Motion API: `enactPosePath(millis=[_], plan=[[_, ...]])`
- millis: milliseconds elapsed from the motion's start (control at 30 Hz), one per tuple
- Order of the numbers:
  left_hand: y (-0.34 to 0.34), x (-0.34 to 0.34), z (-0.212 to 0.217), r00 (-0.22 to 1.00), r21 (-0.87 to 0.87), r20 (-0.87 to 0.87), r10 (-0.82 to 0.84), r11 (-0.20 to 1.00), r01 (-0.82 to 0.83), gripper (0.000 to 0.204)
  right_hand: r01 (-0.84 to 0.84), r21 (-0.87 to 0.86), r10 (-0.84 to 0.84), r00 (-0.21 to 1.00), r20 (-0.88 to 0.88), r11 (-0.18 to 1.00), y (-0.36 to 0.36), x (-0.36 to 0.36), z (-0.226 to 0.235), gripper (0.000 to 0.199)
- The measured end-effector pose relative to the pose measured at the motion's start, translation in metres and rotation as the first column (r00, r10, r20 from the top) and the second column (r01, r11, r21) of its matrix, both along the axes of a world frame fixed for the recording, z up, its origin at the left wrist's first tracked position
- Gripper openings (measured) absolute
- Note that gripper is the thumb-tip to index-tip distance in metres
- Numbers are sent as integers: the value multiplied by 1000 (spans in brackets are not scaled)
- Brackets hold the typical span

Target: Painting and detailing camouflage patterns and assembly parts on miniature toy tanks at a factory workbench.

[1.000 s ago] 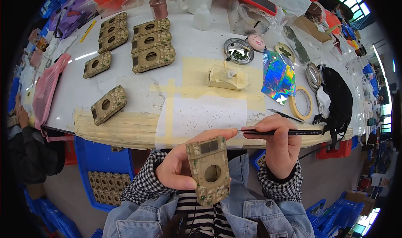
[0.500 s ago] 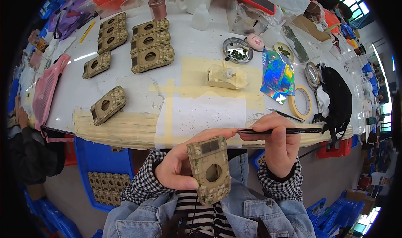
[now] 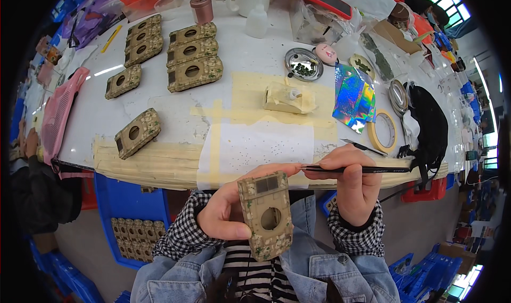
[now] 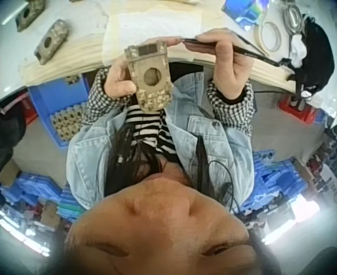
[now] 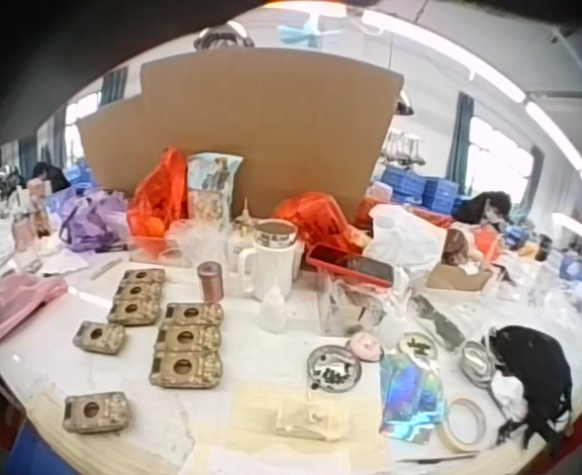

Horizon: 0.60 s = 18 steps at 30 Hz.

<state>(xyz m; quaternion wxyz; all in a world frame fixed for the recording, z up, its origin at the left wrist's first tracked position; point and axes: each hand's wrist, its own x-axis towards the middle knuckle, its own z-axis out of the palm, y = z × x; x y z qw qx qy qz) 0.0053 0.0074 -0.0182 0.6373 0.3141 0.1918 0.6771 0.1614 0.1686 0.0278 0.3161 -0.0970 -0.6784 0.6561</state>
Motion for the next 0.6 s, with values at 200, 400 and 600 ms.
enactPosePath(millis=[200, 400, 600], plan=[[1, 1, -1, 1000, 17, -8, 13, 1000, -12, 98, 19, 105, -25, 998, 57, 994, 1, -1, 0, 41], [1, 2, 2, 999, -37, 36, 17, 999, -16, 99, 50, 24, -51, 997, 50, 998, -1, -3, 0, 42], [7, 3, 0, 967, -75, 242, 84, 995, -68, 85, 47, -46, -51, 996, -76, 998, -5, -2, 2, 40]])
